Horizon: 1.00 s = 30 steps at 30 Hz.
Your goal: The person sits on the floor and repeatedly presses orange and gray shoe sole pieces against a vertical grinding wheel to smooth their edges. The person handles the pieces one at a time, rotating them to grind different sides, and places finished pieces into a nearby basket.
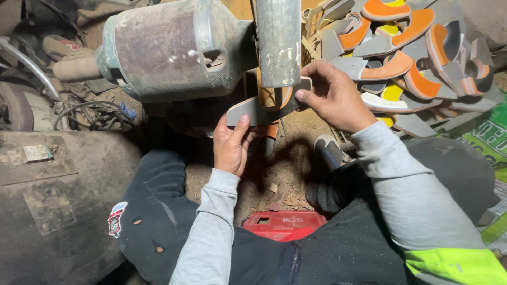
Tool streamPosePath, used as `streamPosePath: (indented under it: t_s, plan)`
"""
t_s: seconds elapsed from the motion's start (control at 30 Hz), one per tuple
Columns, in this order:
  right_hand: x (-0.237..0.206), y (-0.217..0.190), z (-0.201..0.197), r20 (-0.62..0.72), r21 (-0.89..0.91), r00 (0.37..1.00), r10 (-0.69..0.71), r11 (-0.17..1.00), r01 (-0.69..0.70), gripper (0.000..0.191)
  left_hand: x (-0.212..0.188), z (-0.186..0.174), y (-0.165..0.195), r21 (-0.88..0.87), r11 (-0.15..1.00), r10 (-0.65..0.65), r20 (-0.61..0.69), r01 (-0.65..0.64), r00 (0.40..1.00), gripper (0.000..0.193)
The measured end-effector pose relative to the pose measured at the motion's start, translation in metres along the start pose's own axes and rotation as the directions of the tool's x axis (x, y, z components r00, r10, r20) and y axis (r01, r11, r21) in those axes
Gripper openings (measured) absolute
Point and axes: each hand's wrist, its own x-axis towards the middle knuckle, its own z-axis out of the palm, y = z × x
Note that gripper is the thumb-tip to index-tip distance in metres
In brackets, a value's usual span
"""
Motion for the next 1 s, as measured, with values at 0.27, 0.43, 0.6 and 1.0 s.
streamPosePath:
  t_s: [0.27,0.43,0.6,1.0]
  plan:
    - [-0.012,0.015,0.021,0.055,0.121,0.998,-0.004,0.993,-0.003,0.025,-0.009,-0.016,0.017,0.137,0.988,0.061,0.043,-0.067,0.997,0.027]
    - [-0.015,0.015,0.009,0.322,-0.131,0.938,0.130,0.987,-0.092,0.020,-0.029,-0.031,0.031,0.386,0.913,0.096,0.118,-0.134,0.988,0.020]
    - [-0.016,-0.001,-0.009,0.413,-0.084,0.891,0.189,0.982,-0.169,0.023,-0.034,-0.035,0.025,0.361,0.932,0.001,0.067,-0.025,0.998,0.023]
    - [-0.027,-0.023,-0.028,0.450,-0.449,0.886,0.114,0.886,0.114,0.047,-0.025,-0.044,-0.026,-0.149,0.883,-0.463,-0.109,0.446,0.880,0.017]
